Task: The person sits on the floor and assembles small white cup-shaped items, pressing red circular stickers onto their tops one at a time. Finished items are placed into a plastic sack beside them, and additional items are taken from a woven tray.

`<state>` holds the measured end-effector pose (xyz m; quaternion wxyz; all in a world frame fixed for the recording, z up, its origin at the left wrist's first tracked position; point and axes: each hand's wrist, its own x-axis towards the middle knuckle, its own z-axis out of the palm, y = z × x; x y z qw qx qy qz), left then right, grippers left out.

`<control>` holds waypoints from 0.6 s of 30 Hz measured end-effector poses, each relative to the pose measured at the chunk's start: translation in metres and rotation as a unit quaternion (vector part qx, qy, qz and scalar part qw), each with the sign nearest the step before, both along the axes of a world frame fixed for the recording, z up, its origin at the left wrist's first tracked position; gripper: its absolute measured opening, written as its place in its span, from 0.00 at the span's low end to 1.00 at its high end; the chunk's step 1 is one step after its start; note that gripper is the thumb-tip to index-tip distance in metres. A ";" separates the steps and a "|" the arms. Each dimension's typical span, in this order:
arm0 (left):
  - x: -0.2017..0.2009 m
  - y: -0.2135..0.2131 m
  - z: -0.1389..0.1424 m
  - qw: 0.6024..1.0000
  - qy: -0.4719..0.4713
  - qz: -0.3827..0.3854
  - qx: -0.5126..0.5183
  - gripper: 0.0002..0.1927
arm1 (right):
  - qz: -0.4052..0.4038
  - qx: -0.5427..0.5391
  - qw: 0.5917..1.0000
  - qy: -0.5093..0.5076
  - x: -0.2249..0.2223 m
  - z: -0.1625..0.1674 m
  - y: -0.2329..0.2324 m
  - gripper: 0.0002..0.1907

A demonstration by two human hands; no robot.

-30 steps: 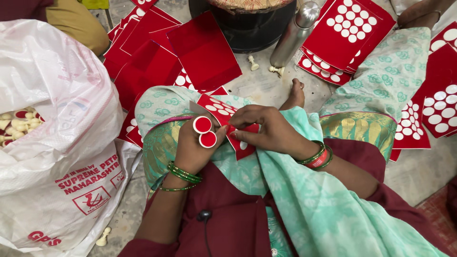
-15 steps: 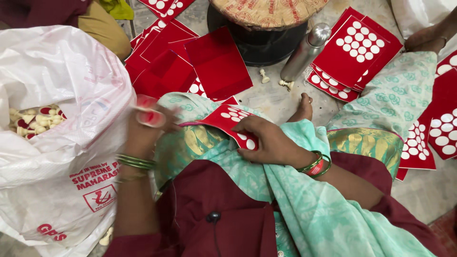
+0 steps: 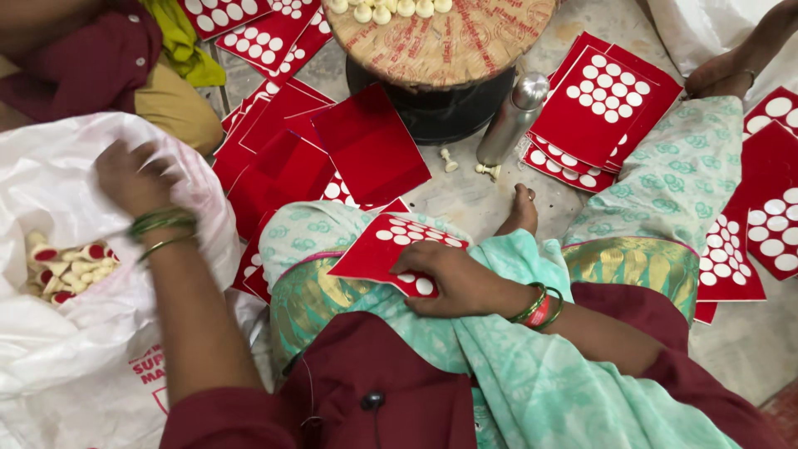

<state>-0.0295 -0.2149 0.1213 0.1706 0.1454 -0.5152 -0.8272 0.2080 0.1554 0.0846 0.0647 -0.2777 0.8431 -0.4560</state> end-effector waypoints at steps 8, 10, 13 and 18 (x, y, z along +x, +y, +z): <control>-0.036 0.252 0.018 0.769 0.144 -0.214 -0.585 0.09 | 0.039 -0.018 0.998 -0.041 0.000 -0.004 0.006 0.22; -0.049 0.294 0.022 0.499 0.291 -0.095 -0.811 0.29 | 0.049 -0.028 0.998 -0.037 0.001 -0.006 0.011 0.21; -0.069 0.324 0.016 0.351 0.396 -0.031 -0.848 0.30 | 0.059 -0.045 0.997 -0.028 -0.002 -0.012 0.018 0.20; -0.096 0.353 0.008 0.356 0.334 -0.059 -0.871 0.25 | 0.089 -0.060 0.994 -0.011 -0.007 -0.020 0.025 0.19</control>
